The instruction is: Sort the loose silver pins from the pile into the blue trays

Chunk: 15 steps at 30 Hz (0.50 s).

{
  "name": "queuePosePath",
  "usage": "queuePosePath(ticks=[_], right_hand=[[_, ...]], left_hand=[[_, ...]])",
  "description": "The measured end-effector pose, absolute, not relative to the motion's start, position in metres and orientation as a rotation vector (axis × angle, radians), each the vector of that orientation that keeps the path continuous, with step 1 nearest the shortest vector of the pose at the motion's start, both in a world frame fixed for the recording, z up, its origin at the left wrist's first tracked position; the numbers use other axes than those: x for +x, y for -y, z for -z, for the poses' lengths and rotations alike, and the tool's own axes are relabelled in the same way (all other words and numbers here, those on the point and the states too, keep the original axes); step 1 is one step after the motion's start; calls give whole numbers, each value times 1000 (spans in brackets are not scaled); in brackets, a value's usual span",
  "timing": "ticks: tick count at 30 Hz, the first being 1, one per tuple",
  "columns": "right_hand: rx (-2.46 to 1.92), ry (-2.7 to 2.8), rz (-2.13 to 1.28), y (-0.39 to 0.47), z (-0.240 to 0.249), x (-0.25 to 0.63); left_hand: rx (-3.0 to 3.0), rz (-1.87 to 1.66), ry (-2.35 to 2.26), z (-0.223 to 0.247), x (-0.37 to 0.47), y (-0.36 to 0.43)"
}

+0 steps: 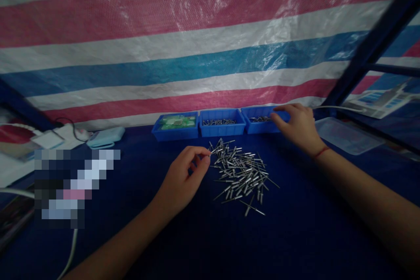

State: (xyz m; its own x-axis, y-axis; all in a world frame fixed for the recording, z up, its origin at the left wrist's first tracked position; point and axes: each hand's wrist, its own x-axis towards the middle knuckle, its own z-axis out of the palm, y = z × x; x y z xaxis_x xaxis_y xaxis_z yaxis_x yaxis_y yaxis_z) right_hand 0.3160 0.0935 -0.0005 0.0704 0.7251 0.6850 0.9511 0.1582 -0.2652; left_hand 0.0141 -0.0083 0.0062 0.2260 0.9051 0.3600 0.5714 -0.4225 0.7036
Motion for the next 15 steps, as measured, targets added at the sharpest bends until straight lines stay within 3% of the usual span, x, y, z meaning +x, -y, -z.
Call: queuePosePath(ticks=[15], right_hand=[[-1175, 2025, 101, -45, -11, 257]], left_hand=[[2631, -679, -1312, 11, -1, -13]])
